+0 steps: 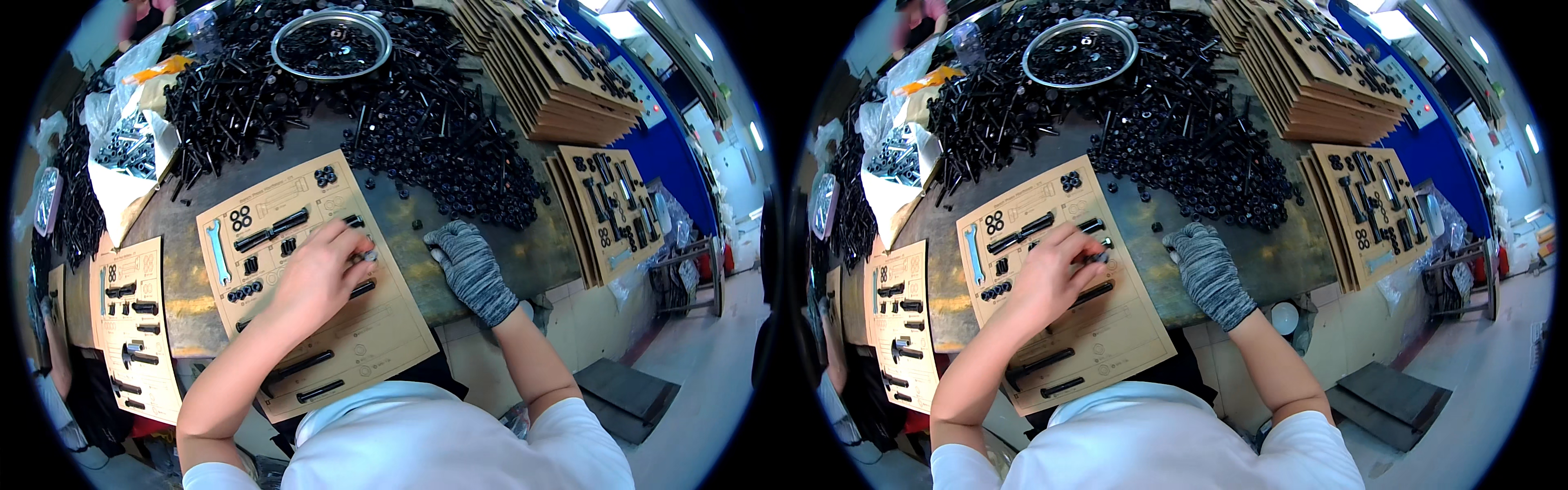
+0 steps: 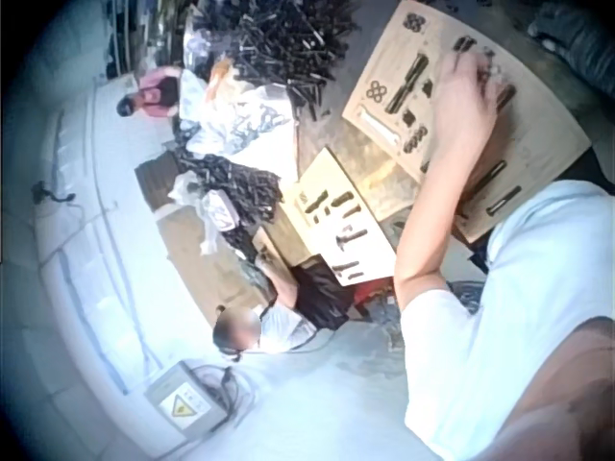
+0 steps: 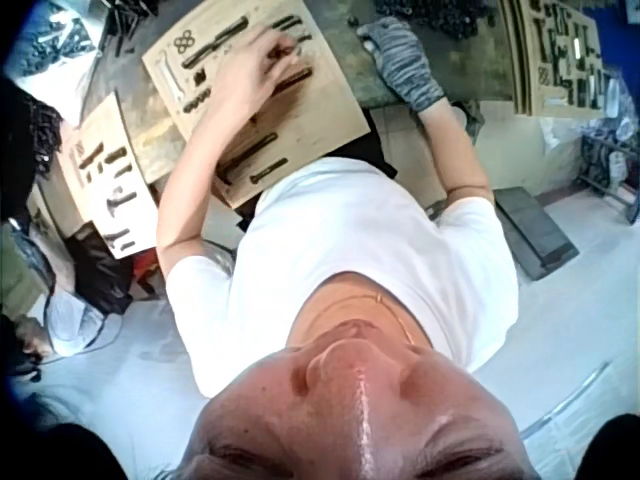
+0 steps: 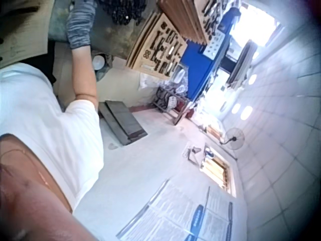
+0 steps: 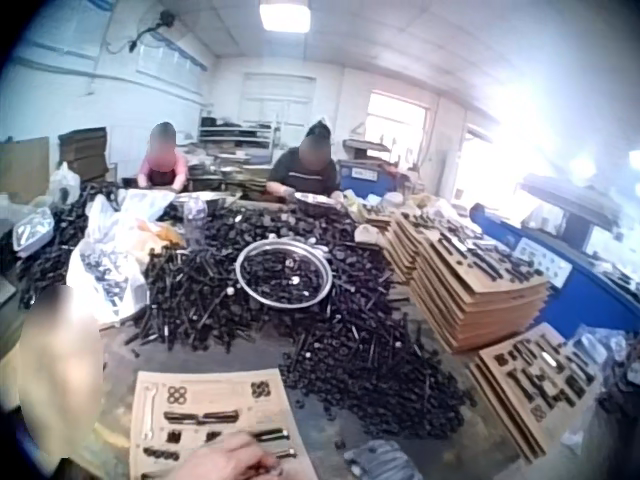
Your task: The person arranges various metal hardware items, including bolts, nuts, washers, and tools like hammers and wrenches, onto a cardboard template. They pick items from a large pile on the table and place them into designated slots on the board.
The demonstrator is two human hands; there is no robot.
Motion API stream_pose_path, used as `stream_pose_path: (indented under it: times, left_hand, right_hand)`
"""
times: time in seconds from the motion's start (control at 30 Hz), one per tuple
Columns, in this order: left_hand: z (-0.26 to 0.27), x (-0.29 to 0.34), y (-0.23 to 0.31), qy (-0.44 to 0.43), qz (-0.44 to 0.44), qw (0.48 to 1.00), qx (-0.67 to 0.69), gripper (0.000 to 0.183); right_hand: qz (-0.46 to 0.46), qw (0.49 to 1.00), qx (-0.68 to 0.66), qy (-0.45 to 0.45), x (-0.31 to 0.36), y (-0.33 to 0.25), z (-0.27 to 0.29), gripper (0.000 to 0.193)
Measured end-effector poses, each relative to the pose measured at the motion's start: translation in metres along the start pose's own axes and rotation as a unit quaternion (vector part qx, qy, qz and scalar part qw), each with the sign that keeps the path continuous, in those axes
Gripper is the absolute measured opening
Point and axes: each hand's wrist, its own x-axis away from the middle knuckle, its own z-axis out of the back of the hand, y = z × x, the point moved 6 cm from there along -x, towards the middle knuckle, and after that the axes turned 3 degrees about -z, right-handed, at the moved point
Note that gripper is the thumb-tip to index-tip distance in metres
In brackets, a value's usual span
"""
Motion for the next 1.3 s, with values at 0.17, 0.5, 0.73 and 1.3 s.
stream_pose_path:
  times: [0.17,0.5,0.73,1.3]
  left_hand:
    - [0.047,0.057,-0.026,0.023,0.096,0.994,0.038,0.019]
    - [0.073,0.126,-0.059,0.084,0.141,0.985,0.045,0.020]
    - [0.058,0.140,-0.049,0.088,0.097,0.990,0.045,0.022]
    - [-0.026,0.170,0.014,0.040,-0.017,0.998,-0.053,0.023]
  right_hand:
    - [0.094,0.995,-0.042,0.002,-0.048,-0.041,-0.014,0.021]
    - [0.232,0.962,-0.022,-0.141,-0.143,-0.100,-0.104,0.024]
    - [0.179,0.976,-0.060,-0.106,-0.129,-0.074,-0.090,0.035]
    - [0.031,0.974,-0.203,-0.091,0.030,-0.098,-0.033,0.028]
